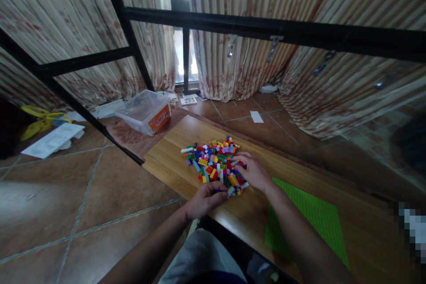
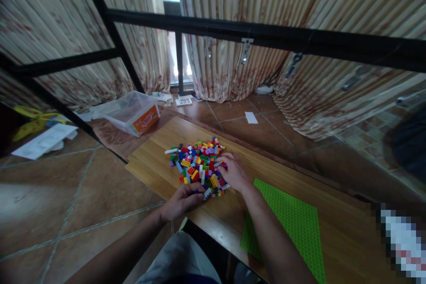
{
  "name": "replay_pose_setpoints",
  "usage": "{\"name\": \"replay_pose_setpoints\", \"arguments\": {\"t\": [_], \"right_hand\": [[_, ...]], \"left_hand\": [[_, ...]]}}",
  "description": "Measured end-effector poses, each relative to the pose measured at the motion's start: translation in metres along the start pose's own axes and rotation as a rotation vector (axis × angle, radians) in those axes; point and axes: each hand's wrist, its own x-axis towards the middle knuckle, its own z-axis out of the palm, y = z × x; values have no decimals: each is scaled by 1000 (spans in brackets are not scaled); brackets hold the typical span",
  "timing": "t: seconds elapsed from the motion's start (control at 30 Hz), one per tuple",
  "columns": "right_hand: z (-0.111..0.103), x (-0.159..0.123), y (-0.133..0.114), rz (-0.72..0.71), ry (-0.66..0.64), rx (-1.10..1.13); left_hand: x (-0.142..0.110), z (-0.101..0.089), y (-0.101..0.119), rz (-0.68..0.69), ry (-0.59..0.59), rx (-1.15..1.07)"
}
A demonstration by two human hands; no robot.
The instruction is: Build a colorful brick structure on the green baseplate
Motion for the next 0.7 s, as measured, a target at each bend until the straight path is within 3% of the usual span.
{"name": "replay_pose_setpoints", "arguments": {"t": [0.17, 0.33, 0.47, 0.53, 0.7], "right_hand": [[6, 0, 1, 0, 11, -42], [5, -3, -4, 15, 73, -1], [-2, -24, -30, 46, 234, 93], [0, -44, -50, 91, 253, 240], [25, -96, -90, 336, 296, 646]], "left_hand": [[4, 1, -3, -52, 17, -139], [3, 5, 1, -81, 46, -130], [2, 7, 4, -84, 74, -132], [0, 9, 5, -69, 100, -137], [-10, 24, 14, 115, 152, 117]]}}
